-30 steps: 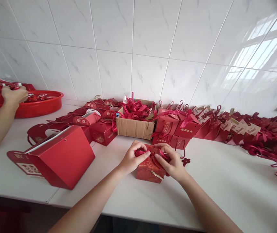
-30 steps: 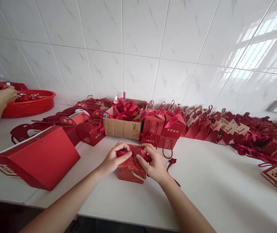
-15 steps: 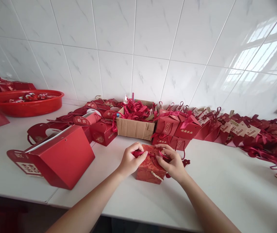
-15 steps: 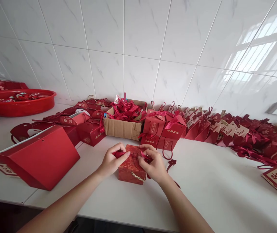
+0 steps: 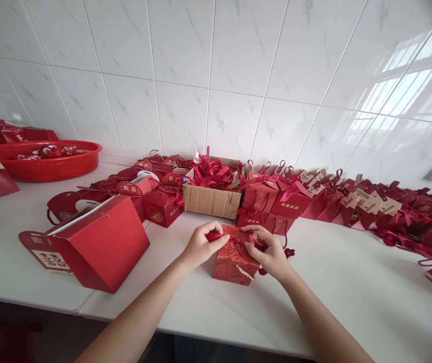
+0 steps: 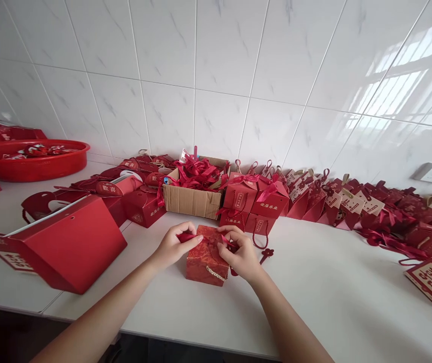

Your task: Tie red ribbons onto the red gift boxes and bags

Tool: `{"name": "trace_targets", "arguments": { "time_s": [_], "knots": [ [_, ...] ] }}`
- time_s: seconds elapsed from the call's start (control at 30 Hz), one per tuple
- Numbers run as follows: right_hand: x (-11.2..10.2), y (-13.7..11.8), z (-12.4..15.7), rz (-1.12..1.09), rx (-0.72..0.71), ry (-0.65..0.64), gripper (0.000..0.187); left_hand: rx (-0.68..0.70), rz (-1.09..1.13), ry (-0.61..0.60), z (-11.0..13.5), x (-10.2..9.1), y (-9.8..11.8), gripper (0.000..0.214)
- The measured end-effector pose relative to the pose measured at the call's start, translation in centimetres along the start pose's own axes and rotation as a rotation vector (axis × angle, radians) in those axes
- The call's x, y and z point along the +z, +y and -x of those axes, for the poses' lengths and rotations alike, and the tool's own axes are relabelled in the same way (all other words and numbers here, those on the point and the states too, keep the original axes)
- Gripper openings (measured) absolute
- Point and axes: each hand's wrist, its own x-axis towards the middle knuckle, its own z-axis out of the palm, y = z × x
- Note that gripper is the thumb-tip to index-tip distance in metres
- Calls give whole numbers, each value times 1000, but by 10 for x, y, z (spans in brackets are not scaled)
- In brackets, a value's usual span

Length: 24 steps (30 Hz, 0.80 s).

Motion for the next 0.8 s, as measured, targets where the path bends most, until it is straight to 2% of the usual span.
{"name": "trace_targets", "arguments": {
  "time_s": [0.17,0.4,0.5,0.53,0.63,0.7,0.8],
  "knots": [
    [-7,1,-1,-20,8,-31,30,-83,-36,-155,-3,-20,3,27],
    [-32,-13,-6,110,67,4,44,-154,-177,-214,12,-39,4,28],
    [-49,-16,-3,222,103,47,38,-150,-277,-163,20,-48,4,20],
    [-54,-17,-1,252,106,85,35,-142,-308,-125,22,-51,5,25],
    [-58,-20,9,285,110,154,28,-122,-355,-22,25,-53,8,63],
    [-52,-23,16,252,137,88,28,-126,-339,-5,24,-49,9,71],
    [-37,-23,23,148,214,-75,31,-157,-278,-45,19,-37,5,65]
  ]
}}
